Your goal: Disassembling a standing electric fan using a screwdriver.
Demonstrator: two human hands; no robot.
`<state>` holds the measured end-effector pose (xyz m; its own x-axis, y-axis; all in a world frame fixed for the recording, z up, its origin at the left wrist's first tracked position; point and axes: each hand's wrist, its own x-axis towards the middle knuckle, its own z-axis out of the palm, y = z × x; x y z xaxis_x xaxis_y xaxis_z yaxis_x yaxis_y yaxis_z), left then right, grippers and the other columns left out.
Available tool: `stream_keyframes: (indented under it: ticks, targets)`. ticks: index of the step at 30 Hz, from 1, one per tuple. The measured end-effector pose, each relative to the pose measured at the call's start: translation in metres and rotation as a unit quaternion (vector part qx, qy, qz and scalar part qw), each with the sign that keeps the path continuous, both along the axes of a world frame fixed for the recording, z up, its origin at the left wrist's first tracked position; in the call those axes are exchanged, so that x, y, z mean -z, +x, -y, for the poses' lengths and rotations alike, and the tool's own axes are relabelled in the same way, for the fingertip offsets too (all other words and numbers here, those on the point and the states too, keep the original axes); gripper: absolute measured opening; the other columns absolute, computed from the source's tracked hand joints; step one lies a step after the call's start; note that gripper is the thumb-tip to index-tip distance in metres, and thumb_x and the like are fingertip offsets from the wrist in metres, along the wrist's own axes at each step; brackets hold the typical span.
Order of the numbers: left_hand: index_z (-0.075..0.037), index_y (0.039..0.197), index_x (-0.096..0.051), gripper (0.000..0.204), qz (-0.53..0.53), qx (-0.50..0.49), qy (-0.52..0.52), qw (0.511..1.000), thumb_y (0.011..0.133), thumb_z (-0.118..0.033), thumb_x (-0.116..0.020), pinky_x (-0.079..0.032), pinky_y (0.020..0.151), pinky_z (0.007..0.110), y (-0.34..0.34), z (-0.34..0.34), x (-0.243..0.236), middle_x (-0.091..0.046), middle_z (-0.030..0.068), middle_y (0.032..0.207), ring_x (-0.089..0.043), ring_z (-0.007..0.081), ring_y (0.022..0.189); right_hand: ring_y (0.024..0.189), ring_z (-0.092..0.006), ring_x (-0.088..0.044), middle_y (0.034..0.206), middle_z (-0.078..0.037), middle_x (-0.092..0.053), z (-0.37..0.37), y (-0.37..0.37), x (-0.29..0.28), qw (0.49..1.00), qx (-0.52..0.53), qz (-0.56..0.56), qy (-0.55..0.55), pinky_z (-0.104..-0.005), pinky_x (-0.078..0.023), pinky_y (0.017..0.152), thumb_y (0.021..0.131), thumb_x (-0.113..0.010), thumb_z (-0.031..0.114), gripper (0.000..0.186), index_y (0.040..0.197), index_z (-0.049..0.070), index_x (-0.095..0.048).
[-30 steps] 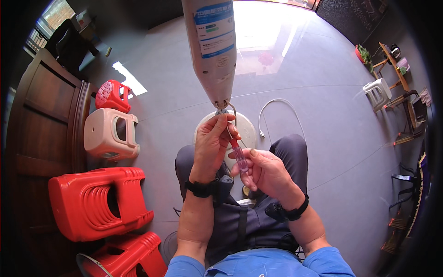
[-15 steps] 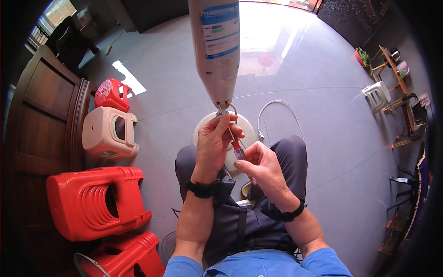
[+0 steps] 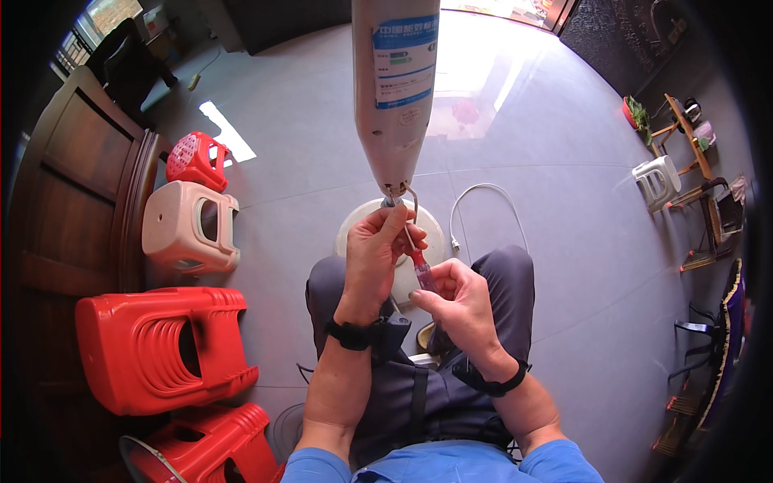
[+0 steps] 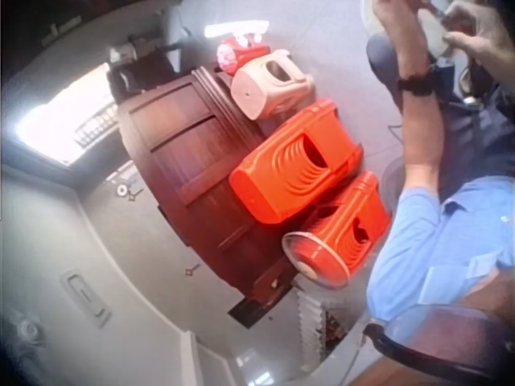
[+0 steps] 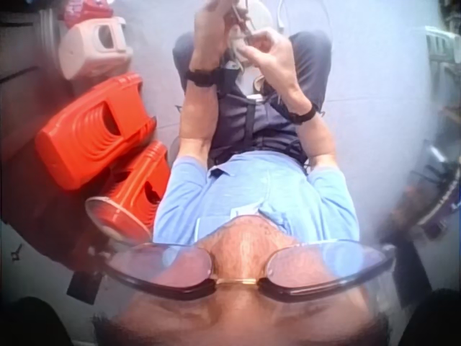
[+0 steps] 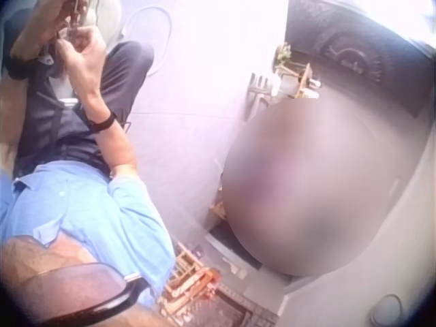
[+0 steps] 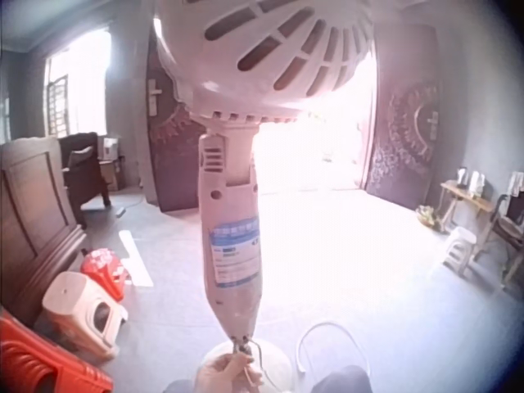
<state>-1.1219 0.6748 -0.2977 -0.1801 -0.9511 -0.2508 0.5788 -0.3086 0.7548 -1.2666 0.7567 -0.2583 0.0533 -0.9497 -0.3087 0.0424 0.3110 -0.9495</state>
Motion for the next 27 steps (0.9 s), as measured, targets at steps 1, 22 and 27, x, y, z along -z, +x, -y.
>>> stream_keyframes:
  ticks: [1,22,27]
  targets:
    - [0.001,0.108,-0.068,0.027,0.004,-0.006,-0.021,1.000,0.104,-0.025,-0.059,-0.055,0.072,0.032,-0.001,0.000,0.001,-0.071,0.0094,0.082,-0.070,0.0205,0.074,0.067,-0.0091,-0.062,0.088,-0.008,-0.070,-0.002,-0.001,0.004,0.999,-0.017,-0.016,-0.030,-0.0236,-0.051,0.056,0.094,-0.070,0.012,0.023,0.109,-0.002,-0.061]
    - [-0.004,0.102,-0.068,0.031,-0.114,0.009,-0.038,0.993,0.104,-0.033,-0.058,-0.052,0.055,0.030,-0.009,0.003,0.000,-0.070,0.0055,0.077,-0.069,0.0197,0.070,0.060,-0.0065,-0.056,0.092,-0.013,-0.070,0.007,-0.022,0.001,0.886,-0.110,0.428,0.141,-0.0203,-0.044,0.051,0.105,-0.055,0.025,0.037,0.124,-0.006,-0.056]
    - [-0.004,0.102,-0.068,0.030,-0.066,0.004,0.010,0.998,0.104,-0.032,-0.058,-0.052,0.054,0.029,-0.006,0.001,-0.007,-0.070,0.0053,0.078,-0.070,0.0189,0.072,0.058,-0.0040,-0.053,0.091,-0.010,-0.070,0.012,-0.019,0.014,0.959,-0.075,0.253,0.103,-0.0168,-0.039,0.048,0.102,-0.060,0.021,0.025,0.113,-0.002,-0.059]
